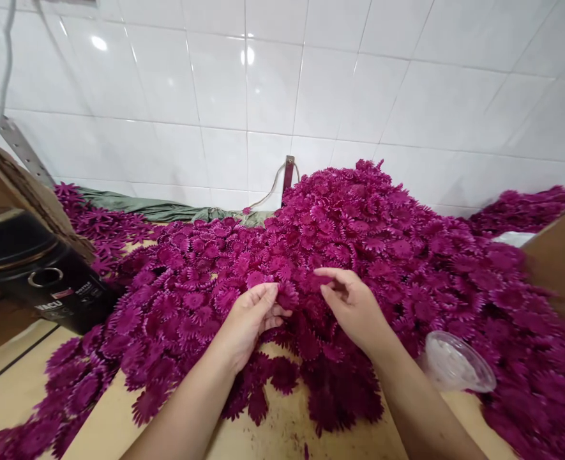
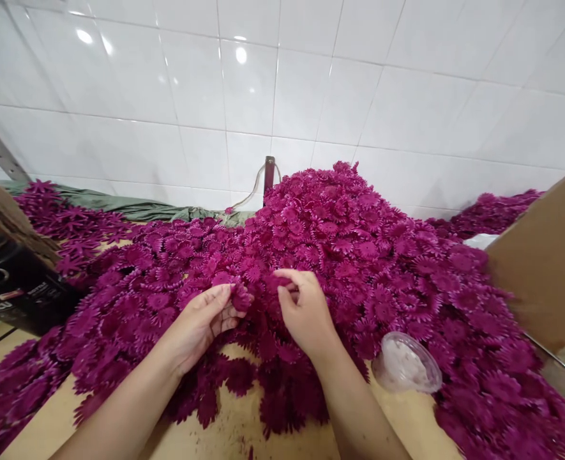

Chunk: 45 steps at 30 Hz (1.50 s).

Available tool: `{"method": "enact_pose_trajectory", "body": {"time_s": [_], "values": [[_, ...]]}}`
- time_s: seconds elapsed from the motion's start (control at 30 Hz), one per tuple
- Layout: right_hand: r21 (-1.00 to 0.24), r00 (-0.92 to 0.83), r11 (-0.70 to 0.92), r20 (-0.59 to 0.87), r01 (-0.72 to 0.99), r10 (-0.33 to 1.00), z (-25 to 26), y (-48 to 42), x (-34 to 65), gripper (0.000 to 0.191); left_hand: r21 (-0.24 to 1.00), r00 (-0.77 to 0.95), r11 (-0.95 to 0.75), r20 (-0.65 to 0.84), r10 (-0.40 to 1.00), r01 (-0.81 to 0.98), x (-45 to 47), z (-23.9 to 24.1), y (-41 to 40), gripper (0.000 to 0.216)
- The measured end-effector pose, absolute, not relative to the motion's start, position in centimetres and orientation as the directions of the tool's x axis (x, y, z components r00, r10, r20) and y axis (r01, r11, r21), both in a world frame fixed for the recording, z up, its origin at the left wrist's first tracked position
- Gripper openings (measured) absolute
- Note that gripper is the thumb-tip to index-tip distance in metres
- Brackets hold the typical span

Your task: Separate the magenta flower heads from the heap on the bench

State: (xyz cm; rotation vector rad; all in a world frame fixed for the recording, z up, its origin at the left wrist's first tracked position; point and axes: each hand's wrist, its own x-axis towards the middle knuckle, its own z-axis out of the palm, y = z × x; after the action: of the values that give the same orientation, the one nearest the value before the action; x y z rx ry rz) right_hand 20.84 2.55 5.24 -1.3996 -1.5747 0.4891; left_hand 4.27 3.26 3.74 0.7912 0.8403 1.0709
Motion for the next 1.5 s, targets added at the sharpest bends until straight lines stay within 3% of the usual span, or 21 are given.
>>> {"method": "enact_pose_trajectory", "body": {"time_s": [0.1, 0.17, 0.27, 0.43, 0.57, 0.8, 0.97, 1.1, 1.23, 1.37, 1.5], "values": [[-0.611, 0.192, 0.266, 0.579, 0.746, 0.792, 4.9, 2.7, 20.8, 0.027, 0.915, 0.188, 0.195, -0.135, 0.973, -0.353, 4.6, 3.2, 3.4, 0.03], [-0.57, 0.12, 0.306, 0.59, 0.762, 0.799, 4.9, 2.4, 19.9, 0.025, 0.936, 0.135, 0.138, -0.099, 0.986, -0.325, 4.8, 3.0, 3.4, 0.03], [-0.638, -0.02, 0.35, 0.465, 0.686, 0.885, 4.9, 1.6, 18.2, 0.022, 0.93, 0.125, 0.122, -0.084, 0.989, -0.345, 4.9, 3.0, 3.3, 0.031], [-0.766, -0.065, 0.312, 0.336, 0.562, 0.94, 4.7, 1.5, 17.2, 0.008, 0.917, 0.238, 0.172, -0.088, 0.967, -0.36, 4.8, 3.6, 2.9, 0.034], [-0.763, -0.008, 0.318, 0.38, 0.562, 0.925, 4.3, 1.7, 17.2, 0.009, 0.938, 0.187, 0.128, -0.07, 0.98, -0.322, 4.9, 3.7, 3.0, 0.024], [-0.73, 0.022, 0.361, 0.458, 0.58, 0.889, 4.1, 1.3, 16.8, 0.023, 0.953, 0.133, 0.126, -0.092, 0.987, -0.277, 4.9, 2.8, 3.4, 0.032], [-0.831, -0.082, 0.264, 0.257, 0.49, 0.963, 4.3, 1.0, 17.0, 0.014, 0.96, 0.206, 0.135, -0.084, 0.975, -0.244, 5.0, 2.6, 3.2, 0.038], [-0.96, -0.221, 0.138, 0.083, 0.243, 0.972, 4.4, 1.2, 17.3, 0.022, 0.974, 0.215, 0.075, -0.029, 0.976, -0.212, 5.2, 3.0, 3.0, 0.043], [-0.998, -0.25, -0.053, -0.058, 0.029, 0.966, 4.8, 1.1, 17.4, 0.033, 0.987, 0.255, 0.061, -0.02, 0.967, -0.151, 5.1, 3.1, 2.8, 0.046], [-0.999, -0.245, 0.014, 0.021, -0.03, 0.969, 4.9, 1.1, 17.6, 0.029, 0.989, 0.278, 0.056, -0.016, 0.961, -0.137, 4.9, 3.0, 2.7, 0.05], [-0.988, -0.02, 0.136, 0.135, 0.071, 0.991, 4.7, 1.5, 18.2, 0.02, 0.987, 0.267, 0.03, 0.013, 0.963, -0.158, 4.7, 3.1, 2.6, 0.052]]}}
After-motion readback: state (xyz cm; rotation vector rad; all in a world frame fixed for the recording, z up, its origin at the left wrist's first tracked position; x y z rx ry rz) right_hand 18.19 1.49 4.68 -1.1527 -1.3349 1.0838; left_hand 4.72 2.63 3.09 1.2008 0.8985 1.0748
